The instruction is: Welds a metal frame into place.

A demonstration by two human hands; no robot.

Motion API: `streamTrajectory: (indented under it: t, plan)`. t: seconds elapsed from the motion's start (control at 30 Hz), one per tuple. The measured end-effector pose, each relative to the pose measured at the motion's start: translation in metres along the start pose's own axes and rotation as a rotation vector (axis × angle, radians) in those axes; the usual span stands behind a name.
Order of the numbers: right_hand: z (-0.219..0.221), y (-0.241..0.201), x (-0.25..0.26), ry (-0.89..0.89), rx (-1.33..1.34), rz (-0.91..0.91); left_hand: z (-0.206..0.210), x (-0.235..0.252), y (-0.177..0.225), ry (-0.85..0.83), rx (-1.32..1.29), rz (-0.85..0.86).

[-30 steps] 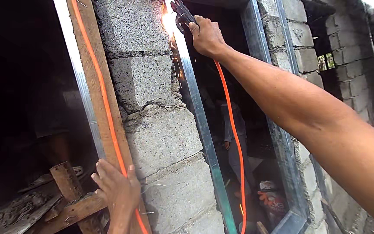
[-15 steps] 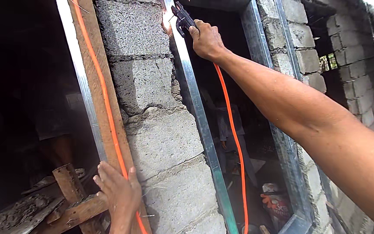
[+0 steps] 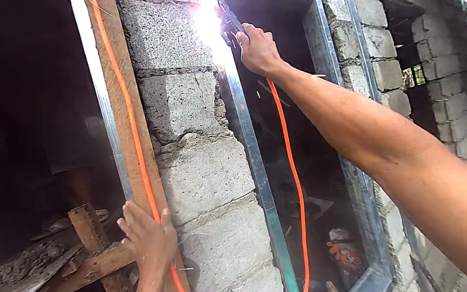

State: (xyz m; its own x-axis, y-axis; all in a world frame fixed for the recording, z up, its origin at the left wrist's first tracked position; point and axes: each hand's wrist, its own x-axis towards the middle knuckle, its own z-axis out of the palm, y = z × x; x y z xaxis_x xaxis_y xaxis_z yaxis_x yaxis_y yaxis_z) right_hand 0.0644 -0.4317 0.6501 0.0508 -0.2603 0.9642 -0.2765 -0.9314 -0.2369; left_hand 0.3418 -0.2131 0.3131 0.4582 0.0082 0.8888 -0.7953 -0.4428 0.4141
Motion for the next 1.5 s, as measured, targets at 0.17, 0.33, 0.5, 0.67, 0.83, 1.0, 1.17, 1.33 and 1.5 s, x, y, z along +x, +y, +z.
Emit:
streamTrajectory:
  t: [0.17, 0.33, 0.5, 0.67, 0.83, 1.0, 1.17, 1.33, 1.5]
  plan:
    - [0.0045, 0.0028, 0.0041, 0.001, 0.016, 0.012, 0.0015, 0.0007, -0.0019, -0.004, 0.000, -0.008]
    - [0.0065, 0.0027, 0.0036, 0.005, 0.002, 0.005, 0.0012, 0.0008, -0.0013, 0.005, -0.003, -0.007]
    - [0.0068, 0.0013, 0.0031, -0.005, 0.011, 0.024, 0.0018, 0.0013, -0.0019, -0.002, 0.007, -0.004]
    - [0.0066, -0.0004, 0.0022, -0.001, 0.017, 0.016, 0.0002, 0.0005, -0.0008, -0.008, 0.002, -0.005]
    - [0.0073, 0.0020, 0.0031, -0.008, 0.024, 0.028, 0.0005, 0.0007, -0.0024, -0.011, 0.000, 0.007]
    - [0.0071, 0.0008, 0.0018, -0.005, 0.002, 0.006, 0.0001, 0.0001, -0.0015, -0.013, 0.000, 0.007]
    - [0.0096, 0.0014, 0.0035, 0.002, 0.023, 0.016, 0.0019, 0.0010, -0.0032, -0.007, 0.010, 0.002]
    - [0.0088, 0.0004, 0.0029, 0.004, 0.003, 0.014, 0.0025, 0.0017, -0.0037, -0.003, 0.013, 0.006]
    - [0.0088, 0.0007, 0.0022, 0.002, 0.016, 0.009, 0.0016, 0.0010, -0.0017, -0.007, 0.008, -0.003]
